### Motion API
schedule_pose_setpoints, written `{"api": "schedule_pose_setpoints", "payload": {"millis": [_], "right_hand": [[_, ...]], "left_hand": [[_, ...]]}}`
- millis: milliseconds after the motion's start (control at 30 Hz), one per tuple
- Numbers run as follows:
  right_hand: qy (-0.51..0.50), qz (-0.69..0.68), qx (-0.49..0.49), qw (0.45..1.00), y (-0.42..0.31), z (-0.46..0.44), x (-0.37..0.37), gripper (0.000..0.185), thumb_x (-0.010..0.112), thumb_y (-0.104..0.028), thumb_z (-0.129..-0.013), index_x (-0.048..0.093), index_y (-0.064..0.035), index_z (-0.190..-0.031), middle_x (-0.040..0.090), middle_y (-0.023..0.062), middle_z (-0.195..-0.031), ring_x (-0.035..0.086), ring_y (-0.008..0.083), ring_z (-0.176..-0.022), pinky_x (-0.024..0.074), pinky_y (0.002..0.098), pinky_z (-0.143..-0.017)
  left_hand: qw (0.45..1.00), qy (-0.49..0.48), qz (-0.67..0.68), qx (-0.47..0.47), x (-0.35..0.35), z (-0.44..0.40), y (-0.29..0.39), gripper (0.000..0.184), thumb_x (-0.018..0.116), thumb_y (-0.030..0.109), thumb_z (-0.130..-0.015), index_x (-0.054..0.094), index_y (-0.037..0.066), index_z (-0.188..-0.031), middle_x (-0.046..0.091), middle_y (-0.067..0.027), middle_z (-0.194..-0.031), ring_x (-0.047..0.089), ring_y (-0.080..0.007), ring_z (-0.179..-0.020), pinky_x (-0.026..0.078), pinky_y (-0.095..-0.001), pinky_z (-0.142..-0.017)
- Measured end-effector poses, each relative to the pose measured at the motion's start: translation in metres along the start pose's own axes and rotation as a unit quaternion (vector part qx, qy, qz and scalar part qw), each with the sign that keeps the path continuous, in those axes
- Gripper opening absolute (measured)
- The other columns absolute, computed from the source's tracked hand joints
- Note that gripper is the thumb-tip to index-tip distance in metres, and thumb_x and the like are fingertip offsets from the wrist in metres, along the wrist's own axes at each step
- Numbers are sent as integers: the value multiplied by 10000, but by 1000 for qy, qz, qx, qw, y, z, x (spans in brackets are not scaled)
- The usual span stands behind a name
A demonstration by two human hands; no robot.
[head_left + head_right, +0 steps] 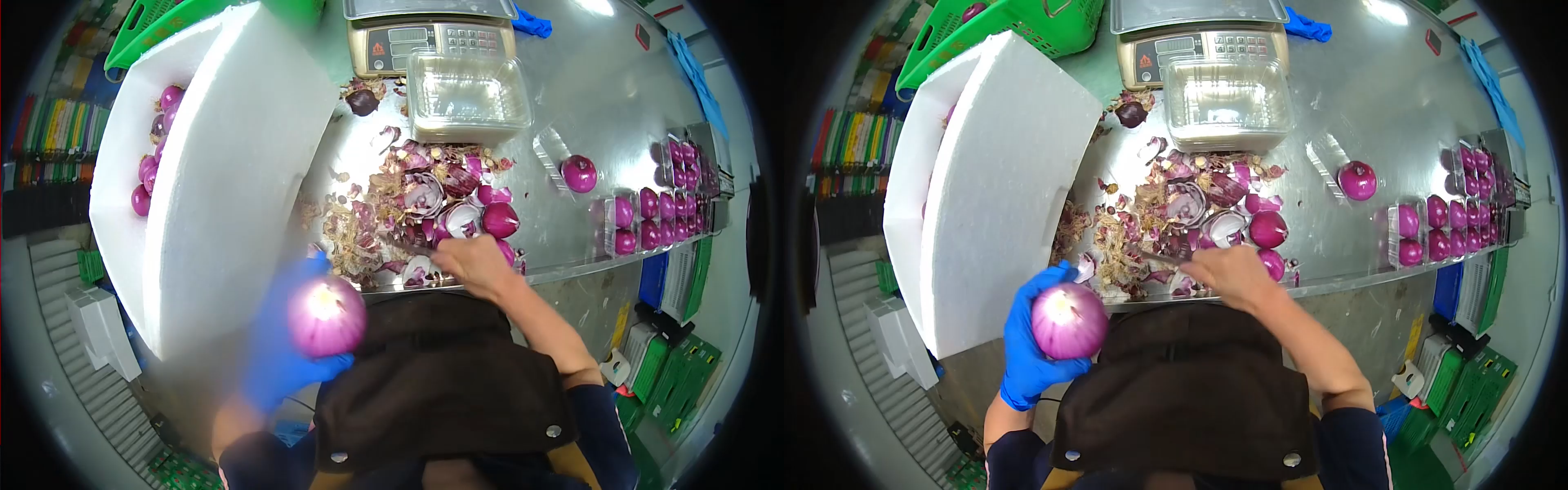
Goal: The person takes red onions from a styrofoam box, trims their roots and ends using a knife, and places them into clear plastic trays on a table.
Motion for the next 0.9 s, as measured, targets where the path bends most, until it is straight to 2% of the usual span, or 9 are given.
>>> {"api": "schedule_pose_setpoints", "payload": {"millis": [200, 267, 333, 433, 467, 567, 733, 800, 900], "right_hand": [[99, -90, 47, 990, -25, -15, -28, 316, 657, -368, -907, 575, -96, -769, 553, 82, -666, 580, 303, -564, 427, 409, -496], [106, -86, 58, 989, -21, -18, -37, 306, 666, -363, -900, 577, -96, -777, 550, 80, -662, 576, 303, -559, 422, 403, -488], [106, -66, 42, 991, -24, -14, -46, 337, 678, -412, -873, 583, -97, -801, 537, 71, -662, 571, 280, -553, 421, 387, -479], [82, -40, -92, 992, -63, -12, -64, 389, 685, -476, -836, 589, -100, -819, 500, 54, -658, 555, 246, -545, 422, 369, -473], [106, -35, -152, 982, -71, -7, -65, 444, 682, -541, -801, 595, -107, -830, 473, 33, -669, 540, 211, -548, 413, 345, -469], [115, 12, -182, 976, -78, -7, -52, 451, 681, -557, -791, 586, -117, -813, 473, 20, -680, 538, 194, -550, 404, 328, -468], [118, 97, -124, 981, -64, -24, -33, 491, 668, -573, -819, 456, -146, -699, 405, 3, -657, 511, 148, -533, 387, 301, -456], [116, 100, -116, 981, -66, -29, -29, 457, 673, -564, -795, 519, -138, -736, 404, 7, -652, 508, 164, -535, 387, 312, -463], [117, 88, -116, 982, -69, -35, -27, 440, 677, -552, -788, 546, -134, -751, 400, 15, -649, 498, 170, -524, 386, 314, -463]], "left_hand": [[993, 113, -43, 4, -10, -7, 3, 1133, 940, 380, -573, 351, -1, -1463, 466, -190, -1443, 493, -300, -1317, 395, -427, -1122], [976, 96, 181, -77, 0, -10, -27, 1109, 881, 457, -645, 317, -2, -1483, 440, -195, -1463, 497, -309, -1313, 418, -429, -1107], [891, 74, 407, -185, 21, -8, -60, 1049, 744, 579, -777, 265, 0, -1510, 404, -229, -1479, 508, -370, -1285, 459, -485, -1068], [669, 81, 703, -230, 52, -1, -95, 1006, 698, 602, -816, 263, 21, -1513, 395, -262, -1468, 489, -429, -1277, 459, -548, -1052], [660, 68, 709, -239, 58, 0, -90, 1025, 673, 655, -809, 258, 45, -1521, 376, -282, -1473, 459, -461, -1286, 452, -580, -1040], [542, 53, 802, -246, 74, -2, -70, 737, 476, 518, -978, 313, -21, -1453, 378, -346, -1443, 477, -467, -1283, 464, -586, -1026], [627, 118, 729, -247, 72, 9, -88, 628, 461, 481, -1006, 359, 36, -1436, 459, -245, -1420, 490, -405, -1291, 495, -597, -979], [653, 130, 708, -233, 69, 13, -94, 590, 462, 468, -1011, 374, 64, -1432, 475, -215, -1413, 488, -387, -1295, 509, -604, -959], [620, 138, 727, -261, 71, 15, -86, 571, 476, 455, -1010, 381, 79, -1429, 472, -216, -1406, 464, -399, -1315, 506, -639, -945]]}}
Point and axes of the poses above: each hand's wrist, its own z-axis away from the middle knuckle, its own x-axis out of the palm, y = z × x, the point moved 10 cm from there along -z, towards the middle knuckle
